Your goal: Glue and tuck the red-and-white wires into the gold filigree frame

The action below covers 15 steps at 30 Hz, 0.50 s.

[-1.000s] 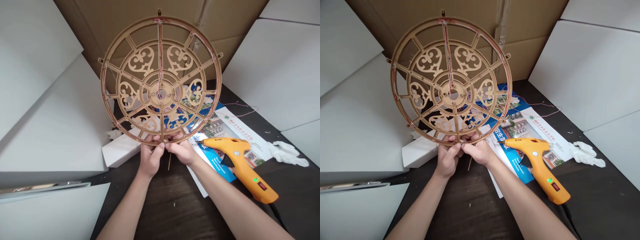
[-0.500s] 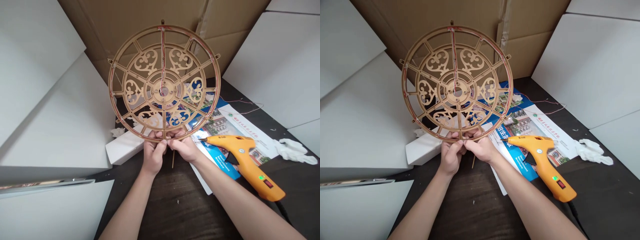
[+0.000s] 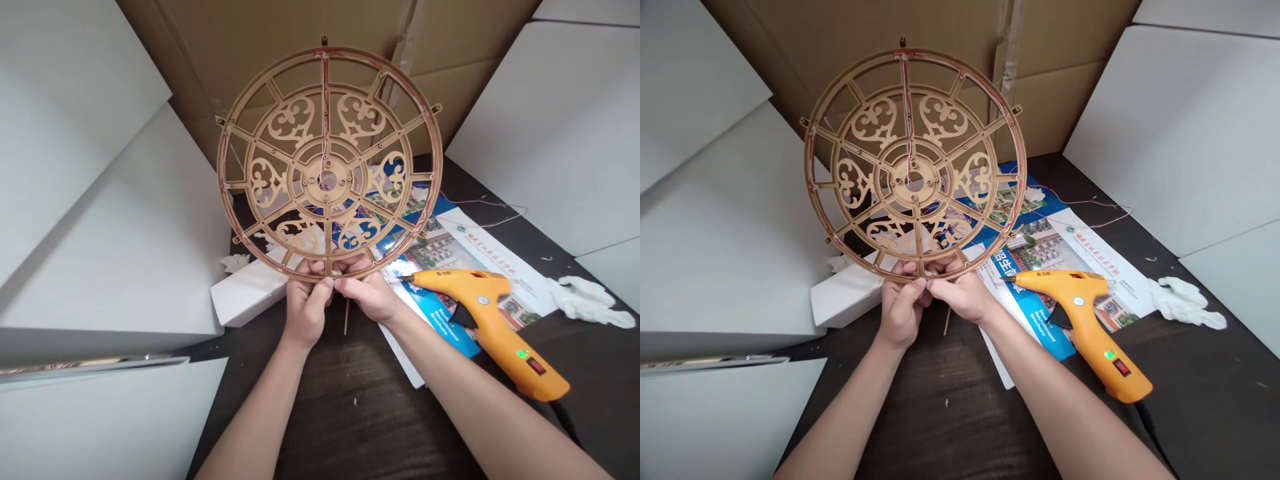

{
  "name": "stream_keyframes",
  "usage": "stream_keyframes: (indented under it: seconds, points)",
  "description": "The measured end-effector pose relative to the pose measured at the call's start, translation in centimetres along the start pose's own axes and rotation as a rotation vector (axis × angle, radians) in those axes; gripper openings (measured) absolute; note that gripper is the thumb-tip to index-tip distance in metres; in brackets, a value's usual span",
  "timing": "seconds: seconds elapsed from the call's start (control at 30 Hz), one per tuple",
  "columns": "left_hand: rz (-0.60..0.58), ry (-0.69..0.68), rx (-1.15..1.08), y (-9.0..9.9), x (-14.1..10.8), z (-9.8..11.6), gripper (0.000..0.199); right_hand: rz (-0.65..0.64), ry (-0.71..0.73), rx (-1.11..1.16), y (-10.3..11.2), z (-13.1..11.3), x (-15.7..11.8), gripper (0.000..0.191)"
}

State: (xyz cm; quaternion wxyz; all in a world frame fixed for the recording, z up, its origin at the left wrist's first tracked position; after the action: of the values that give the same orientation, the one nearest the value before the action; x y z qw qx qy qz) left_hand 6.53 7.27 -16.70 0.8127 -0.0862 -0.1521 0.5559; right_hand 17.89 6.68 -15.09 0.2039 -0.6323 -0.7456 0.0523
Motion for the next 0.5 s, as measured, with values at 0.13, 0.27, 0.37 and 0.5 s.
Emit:
stream_keyframes:
  seconds: [0.13,0.27,0.37,0.5]
  points:
    - [0.006,0.000,-0.025,-0.18,0.17,0.14,0.022,-0.010,-0.005,0.015,0.03,0.18,0.08,0.019]
    - [0.018,0.023,-0.053,-0.31,0.21,0.20,0.024,-0.027,-0.024,0.004,-0.07,-0.05,0.09,0.019]
    - [0.016,0.030,-0.072,-0.33,0.18,0.21,0.025,-0.029,-0.011,-0.008,-0.16,-0.34,0.10,0.019]
    - [-0.008,0.023,-0.107,-0.36,0.19,0.13,0.021,-0.044,0.010,-0.027,-0.30,-0.60,0.12,0.019]
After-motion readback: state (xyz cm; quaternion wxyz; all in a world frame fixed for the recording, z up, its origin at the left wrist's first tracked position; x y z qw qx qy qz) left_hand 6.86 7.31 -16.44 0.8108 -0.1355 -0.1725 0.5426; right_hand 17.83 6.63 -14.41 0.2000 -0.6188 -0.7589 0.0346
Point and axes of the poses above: each hand's wrist, its own x-axis towards the middle knuckle, its own y-axis out of the back of the hand, z = x × y, the point moved 3 cm from there along x, towards the middle knuckle, and after that the axes turned 3 degrees about x, right-handed, at the moved point
